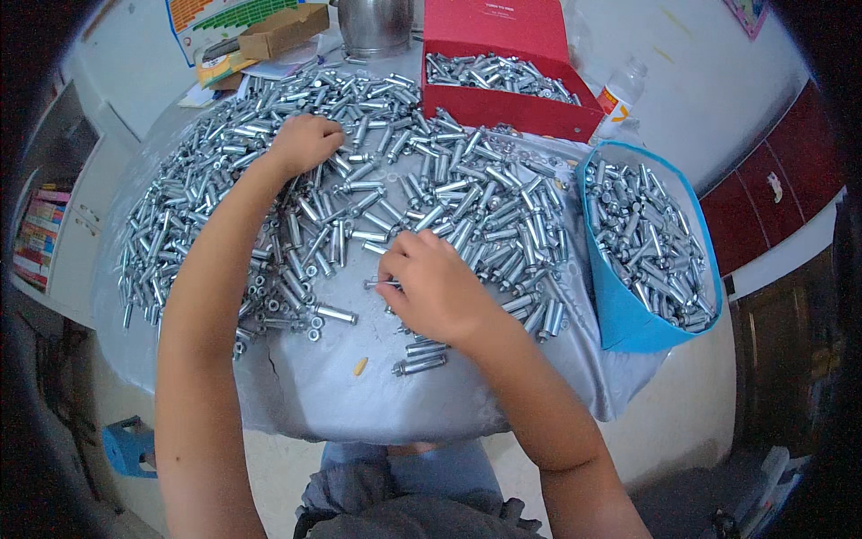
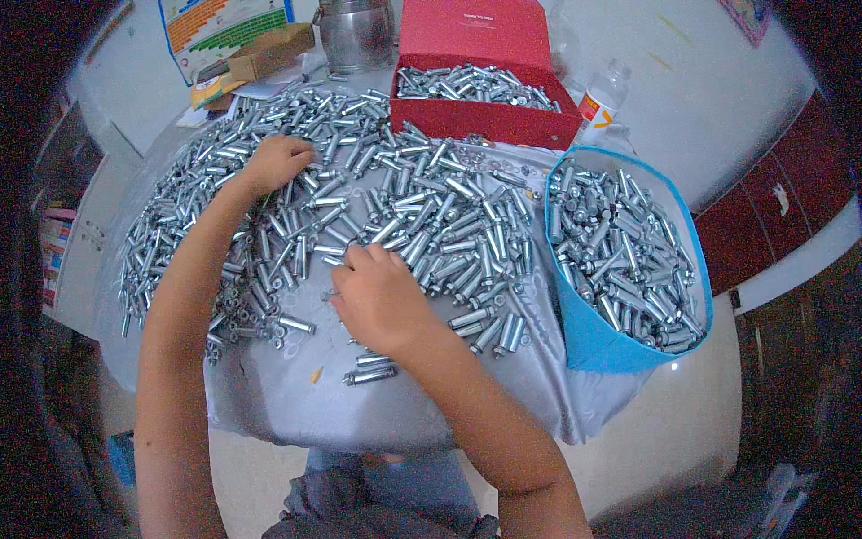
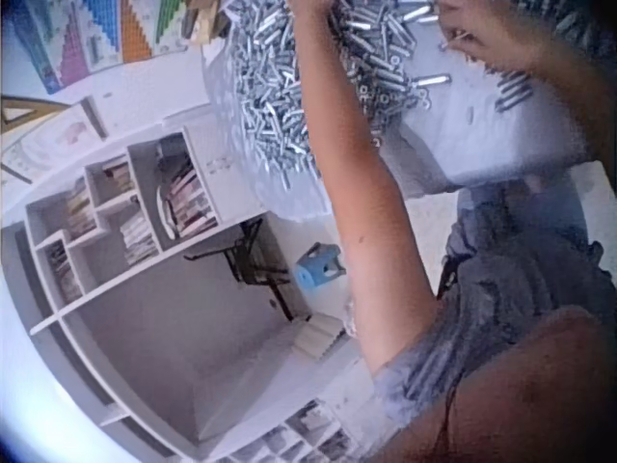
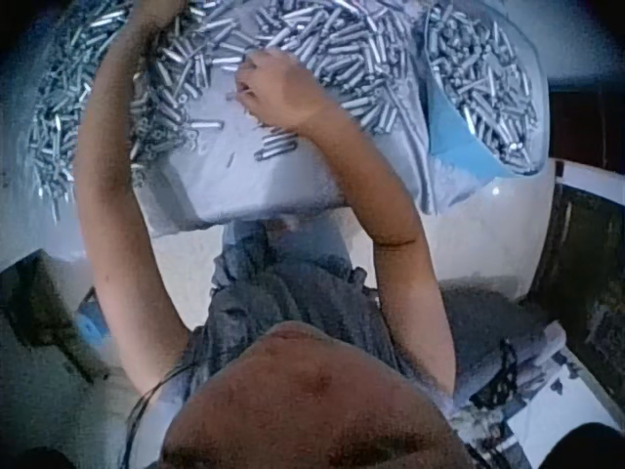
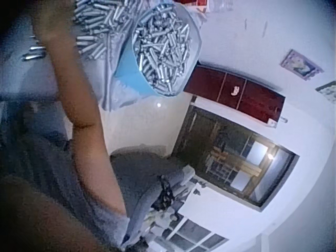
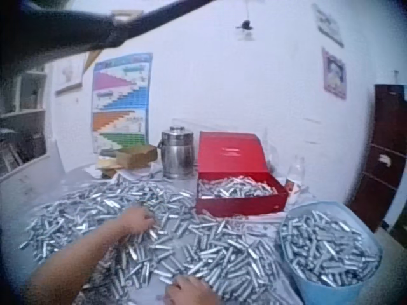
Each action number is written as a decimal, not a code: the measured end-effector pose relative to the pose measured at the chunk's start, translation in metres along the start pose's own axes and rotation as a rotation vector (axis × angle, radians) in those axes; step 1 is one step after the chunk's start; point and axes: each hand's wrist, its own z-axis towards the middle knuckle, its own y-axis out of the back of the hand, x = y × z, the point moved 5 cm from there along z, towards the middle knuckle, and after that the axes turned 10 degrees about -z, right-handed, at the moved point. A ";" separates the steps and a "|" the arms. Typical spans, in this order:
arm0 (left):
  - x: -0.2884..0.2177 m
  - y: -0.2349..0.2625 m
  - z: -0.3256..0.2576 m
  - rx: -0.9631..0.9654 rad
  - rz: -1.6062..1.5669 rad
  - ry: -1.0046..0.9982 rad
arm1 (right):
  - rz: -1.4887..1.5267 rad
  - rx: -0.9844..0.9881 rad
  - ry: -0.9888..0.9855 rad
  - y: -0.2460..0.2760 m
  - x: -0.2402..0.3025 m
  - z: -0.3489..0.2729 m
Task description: The person sits at a table covered with a large pile of metal bolts and nuts. They repeatedly pick up a bolt and a nut, screw them together by hand, and place the assembled fastener into a blue container on the right side of the table.
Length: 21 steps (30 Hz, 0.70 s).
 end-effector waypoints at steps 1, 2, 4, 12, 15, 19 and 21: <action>-0.006 0.006 -0.007 0.018 0.027 -0.060 | 0.000 -0.009 0.008 0.000 0.000 0.000; -0.012 0.009 -0.014 0.036 0.053 -0.120 | 0.001 -0.017 0.016 0.000 0.000 0.000; -0.021 0.017 -0.031 -0.045 0.061 -0.161 | 0.015 -0.016 0.014 0.002 0.001 0.000; -0.014 0.017 -0.007 0.247 0.034 0.269 | -0.016 -0.008 0.004 0.002 -0.001 0.000; 0.004 0.013 0.014 -0.042 -0.118 0.270 | -0.031 0.009 -0.010 0.001 0.001 0.001; 0.018 -0.004 0.034 -0.138 0.115 0.402 | -0.030 -0.014 -0.005 0.000 0.003 0.001; 0.008 -0.014 0.044 -0.018 0.335 0.397 | -0.038 0.018 -0.005 -0.001 0.001 0.001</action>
